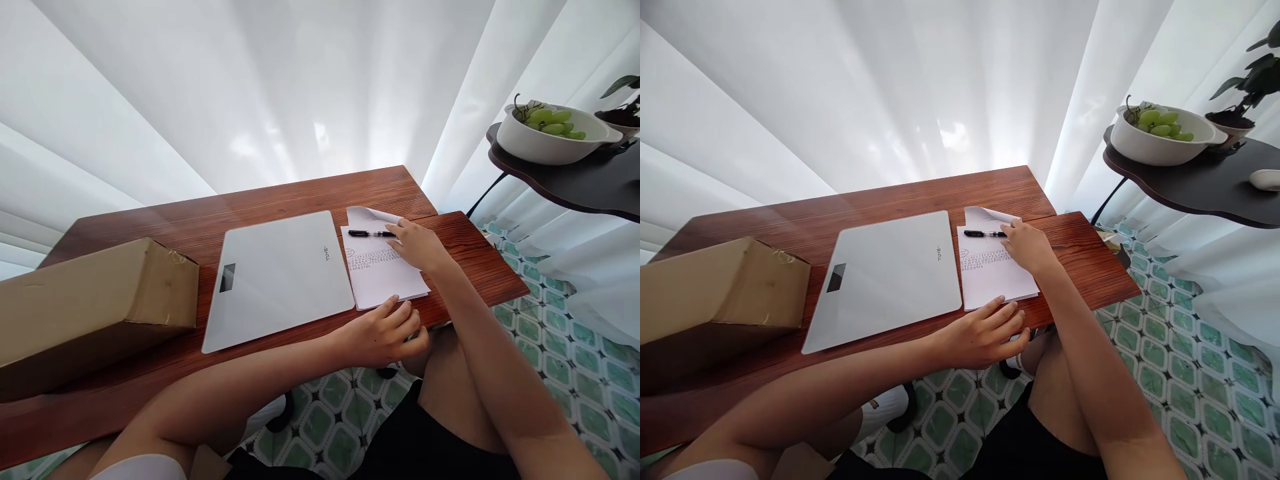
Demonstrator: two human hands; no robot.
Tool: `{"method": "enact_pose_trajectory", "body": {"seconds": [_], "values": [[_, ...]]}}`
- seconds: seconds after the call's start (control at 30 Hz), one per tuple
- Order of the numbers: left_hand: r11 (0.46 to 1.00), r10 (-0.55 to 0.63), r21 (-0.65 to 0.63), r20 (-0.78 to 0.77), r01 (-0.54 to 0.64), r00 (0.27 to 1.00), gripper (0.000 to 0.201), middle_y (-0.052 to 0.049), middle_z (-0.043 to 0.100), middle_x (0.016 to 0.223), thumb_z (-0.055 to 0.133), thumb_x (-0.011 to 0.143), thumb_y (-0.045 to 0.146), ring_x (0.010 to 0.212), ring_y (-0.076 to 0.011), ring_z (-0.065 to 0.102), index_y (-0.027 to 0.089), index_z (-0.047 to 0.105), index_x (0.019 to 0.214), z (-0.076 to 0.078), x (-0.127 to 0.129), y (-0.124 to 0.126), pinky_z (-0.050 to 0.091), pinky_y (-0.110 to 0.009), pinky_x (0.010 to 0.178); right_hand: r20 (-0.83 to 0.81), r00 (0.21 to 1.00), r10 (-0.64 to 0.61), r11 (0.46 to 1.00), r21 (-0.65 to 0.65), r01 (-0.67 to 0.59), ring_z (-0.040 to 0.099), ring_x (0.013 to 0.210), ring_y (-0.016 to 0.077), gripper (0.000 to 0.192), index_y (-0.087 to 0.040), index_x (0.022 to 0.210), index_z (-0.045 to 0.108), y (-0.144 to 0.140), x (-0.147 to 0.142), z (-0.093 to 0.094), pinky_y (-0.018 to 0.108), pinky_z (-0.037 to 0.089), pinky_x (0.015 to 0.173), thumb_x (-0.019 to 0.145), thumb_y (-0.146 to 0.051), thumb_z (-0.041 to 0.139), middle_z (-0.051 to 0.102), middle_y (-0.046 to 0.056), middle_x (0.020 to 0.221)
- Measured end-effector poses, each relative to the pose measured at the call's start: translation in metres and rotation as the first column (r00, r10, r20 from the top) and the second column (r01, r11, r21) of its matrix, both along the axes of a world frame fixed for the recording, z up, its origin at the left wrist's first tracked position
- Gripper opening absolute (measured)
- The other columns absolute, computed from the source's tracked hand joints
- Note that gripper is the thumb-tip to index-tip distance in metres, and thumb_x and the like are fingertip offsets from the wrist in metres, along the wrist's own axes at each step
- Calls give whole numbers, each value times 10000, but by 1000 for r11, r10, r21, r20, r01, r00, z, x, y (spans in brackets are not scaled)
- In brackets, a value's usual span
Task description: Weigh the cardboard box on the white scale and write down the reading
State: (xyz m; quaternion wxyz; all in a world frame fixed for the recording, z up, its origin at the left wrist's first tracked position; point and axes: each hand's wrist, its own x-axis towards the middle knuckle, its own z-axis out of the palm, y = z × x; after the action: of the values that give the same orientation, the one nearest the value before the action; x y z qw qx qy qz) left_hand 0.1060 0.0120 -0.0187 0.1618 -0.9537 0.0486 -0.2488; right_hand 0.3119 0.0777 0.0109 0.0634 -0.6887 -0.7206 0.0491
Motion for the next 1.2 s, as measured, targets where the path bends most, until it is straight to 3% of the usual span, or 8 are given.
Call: {"method": "enact_pose_trajectory", "body": {"seconds": [0.23, 0.53, 0.67, 0.8, 1.0, 1.2], "values": [[996, 14, -91, -14, -15, 1000, 214, -106, 678, 1103, 527, 941, 184, 1041, -258, 649, 145, 622, 1129, -3, 0, 0, 515, -434, 962, 8, 999, 53, 995, 81, -53, 579, 1191, 278, 358, -196, 1337, 648, 7, -5, -12, 413, 508, 952, 1029, -338, 534, 620, 123, 1230], [991, 20, -132, -66, -28, 998, 209, -116, 657, 1085, 515, 938, 170, 1008, -261, 630, 126, 605, 1121, -4, 1, 0, 486, -432, 943, 20, 999, 43, 979, 200, -46, 571, 1094, 281, 184, -186, 1101, 703, 14, 0, -21, 411, 464, 904, 1012, -243, 554, 691, 114, 1124], [989, 21, -146, -63, -30, 998, 223, -113, 648, 1083, 505, 929, 166, 988, -254, 619, 128, 610, 1122, -5, 1, 1, 481, -423, 931, 11, 999, 50, 973, 224, -51, 571, 1043, 283, 223, -173, 1077, 699, 14, 3, -25, 423, 453, 890, 1023, -188, 483, 722, 119, 1064], [987, 30, -158, -57, -38, 998, 227, -103, 648, 1075, 480, 944, 174, 953, -240, 609, 135, 616, 1122, -6, 1, 1, 481, -406, 910, -28, 998, 60, 964, 260, -50, 572, 1049, 278, 351, -141, 1200, 659, 10, 2, -23, 410, 450, 866, 1025, -122, 356, 684, 152, 1132], [985, 24, -168, -66, -34, 998, 235, -111, 646, 1087, 490, 937, 185, 961, -247, 609, 127, 609, 1131, -6, 1, 1, 484, -410, 899, -218, 975, 49, 944, 329, 26, 595, 843, 195, 158, -174, 1060, 594, 3, -2, -16, 333, 454, 726, 994, -225, 460, 616, 121, 1099], [981, 17, -193, -90, -34, 996, 253, -114, 634, 1100, 485, 930, 177, 996, -258, 607, 114, 594, 1150, -6, 1, 1, 477, -413, 911, -520, 852, 63, 942, 313, 122, 581, 667, 147, 151, -222, 960, 521, -5, -7, -12, 299, 482, 697, 991, -363, 474, 621, 8, 758]]}}
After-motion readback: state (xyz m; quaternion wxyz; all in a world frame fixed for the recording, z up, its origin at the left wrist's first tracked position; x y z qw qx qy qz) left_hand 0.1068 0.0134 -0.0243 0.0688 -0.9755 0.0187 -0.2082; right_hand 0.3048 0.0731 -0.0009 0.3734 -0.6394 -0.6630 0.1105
